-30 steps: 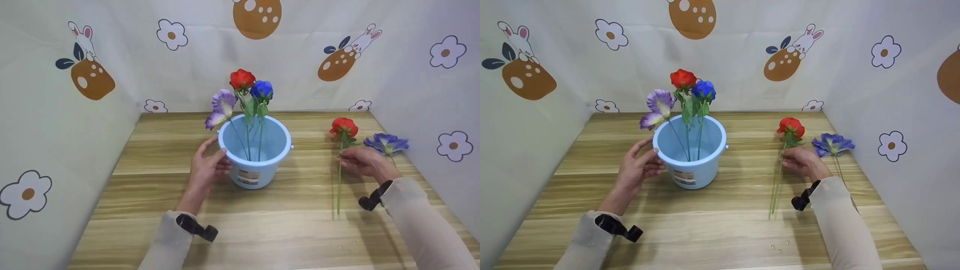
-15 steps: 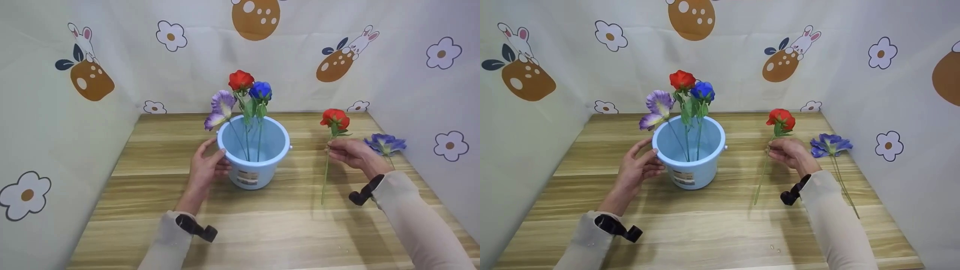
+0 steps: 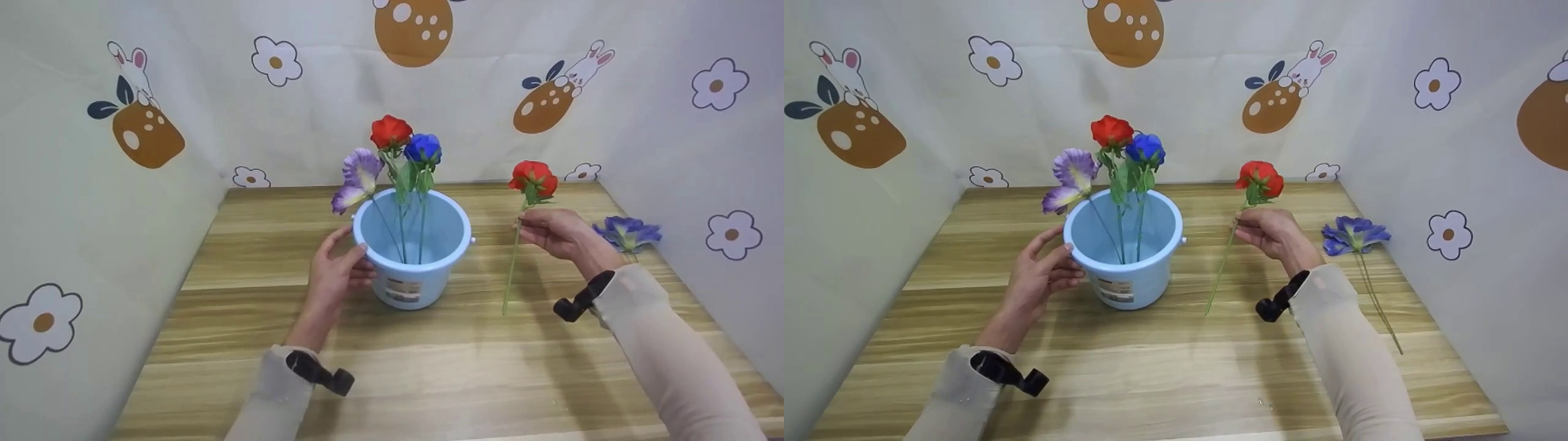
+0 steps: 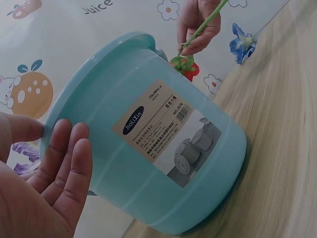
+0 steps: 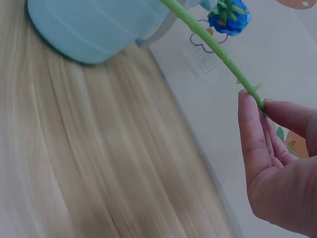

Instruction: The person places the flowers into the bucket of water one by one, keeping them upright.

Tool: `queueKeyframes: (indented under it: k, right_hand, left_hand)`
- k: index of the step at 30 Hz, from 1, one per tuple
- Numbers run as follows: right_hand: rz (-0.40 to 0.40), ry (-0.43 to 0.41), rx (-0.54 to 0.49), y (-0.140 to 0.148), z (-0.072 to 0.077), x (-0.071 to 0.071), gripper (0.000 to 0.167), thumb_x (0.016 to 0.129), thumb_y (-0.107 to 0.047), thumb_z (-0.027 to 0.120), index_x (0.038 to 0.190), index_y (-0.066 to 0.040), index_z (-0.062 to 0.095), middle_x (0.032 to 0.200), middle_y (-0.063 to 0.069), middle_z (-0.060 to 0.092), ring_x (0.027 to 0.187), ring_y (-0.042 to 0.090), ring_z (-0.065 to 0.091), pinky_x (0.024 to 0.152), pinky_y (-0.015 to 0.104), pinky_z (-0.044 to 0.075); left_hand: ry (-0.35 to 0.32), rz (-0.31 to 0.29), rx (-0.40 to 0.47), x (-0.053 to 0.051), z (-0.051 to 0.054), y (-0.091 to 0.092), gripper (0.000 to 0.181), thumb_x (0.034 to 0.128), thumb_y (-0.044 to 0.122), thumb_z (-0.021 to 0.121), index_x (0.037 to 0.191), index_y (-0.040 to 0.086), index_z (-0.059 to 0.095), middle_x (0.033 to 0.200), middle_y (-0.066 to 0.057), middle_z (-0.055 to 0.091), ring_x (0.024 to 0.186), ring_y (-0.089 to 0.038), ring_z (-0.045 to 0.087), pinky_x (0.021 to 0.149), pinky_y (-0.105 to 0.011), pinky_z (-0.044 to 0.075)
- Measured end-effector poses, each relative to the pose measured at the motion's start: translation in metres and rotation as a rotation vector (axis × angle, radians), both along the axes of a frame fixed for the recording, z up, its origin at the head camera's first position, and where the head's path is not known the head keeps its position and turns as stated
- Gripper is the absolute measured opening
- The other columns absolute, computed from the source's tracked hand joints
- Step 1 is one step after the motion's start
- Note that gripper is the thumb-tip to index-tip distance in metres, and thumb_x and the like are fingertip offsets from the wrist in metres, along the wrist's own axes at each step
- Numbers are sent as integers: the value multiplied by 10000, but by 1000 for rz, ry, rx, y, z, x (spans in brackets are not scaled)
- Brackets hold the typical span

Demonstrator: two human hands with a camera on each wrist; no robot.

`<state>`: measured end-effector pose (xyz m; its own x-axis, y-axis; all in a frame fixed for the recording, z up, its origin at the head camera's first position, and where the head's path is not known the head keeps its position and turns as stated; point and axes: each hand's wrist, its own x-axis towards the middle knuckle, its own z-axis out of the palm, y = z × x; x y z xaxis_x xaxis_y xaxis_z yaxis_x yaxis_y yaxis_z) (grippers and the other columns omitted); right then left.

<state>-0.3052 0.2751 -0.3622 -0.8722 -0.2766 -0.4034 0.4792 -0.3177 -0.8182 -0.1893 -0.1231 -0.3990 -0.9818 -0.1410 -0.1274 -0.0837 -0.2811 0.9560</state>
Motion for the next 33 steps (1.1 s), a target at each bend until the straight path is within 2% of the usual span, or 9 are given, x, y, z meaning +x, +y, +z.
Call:
queueKeyframes:
  k: [6,16,23,28,33]
  right_hand:
    - [-14,-7,-54,-8,7,-1,291,1066,20,539,863,11,747,805,121,784,767,197,795,757,284,686]
    - [-21,-26,-96,-17,16,-2,260,1060,12,562,880,18,749,824,132,784,787,201,793,773,283,685]
    - [-45,-52,-114,-28,28,-3,220,1042,5,609,887,28,763,839,145,792,789,217,799,785,295,686]
    - [-87,-68,-148,-38,35,-6,183,1027,-12,648,885,10,761,835,138,790,788,218,797,790,295,684]
    - [-161,-50,-162,-47,38,-7,182,1022,-5,659,861,-2,744,805,123,777,763,210,792,777,281,682]
  left_hand:
    - [-8,2,-19,0,0,0,547,1014,105,690,1529,139,509,695,-52,724,601,-169,727,550,-272,642]
    - [-12,8,-11,-1,0,0,551,1013,91,688,1531,142,509,687,-52,724,596,-169,722,548,-270,641]
    - [-2,1,12,-1,-1,-1,558,1020,84,678,1544,118,492,674,-40,723,587,-157,719,545,-258,637]
    - [-4,10,6,0,-1,0,553,1015,92,686,1535,131,501,687,-48,725,593,-165,722,555,-273,644]
    - [1,6,-1,0,-2,0,537,1017,102,691,1523,135,513,682,-50,722,595,-173,728,552,-277,643]
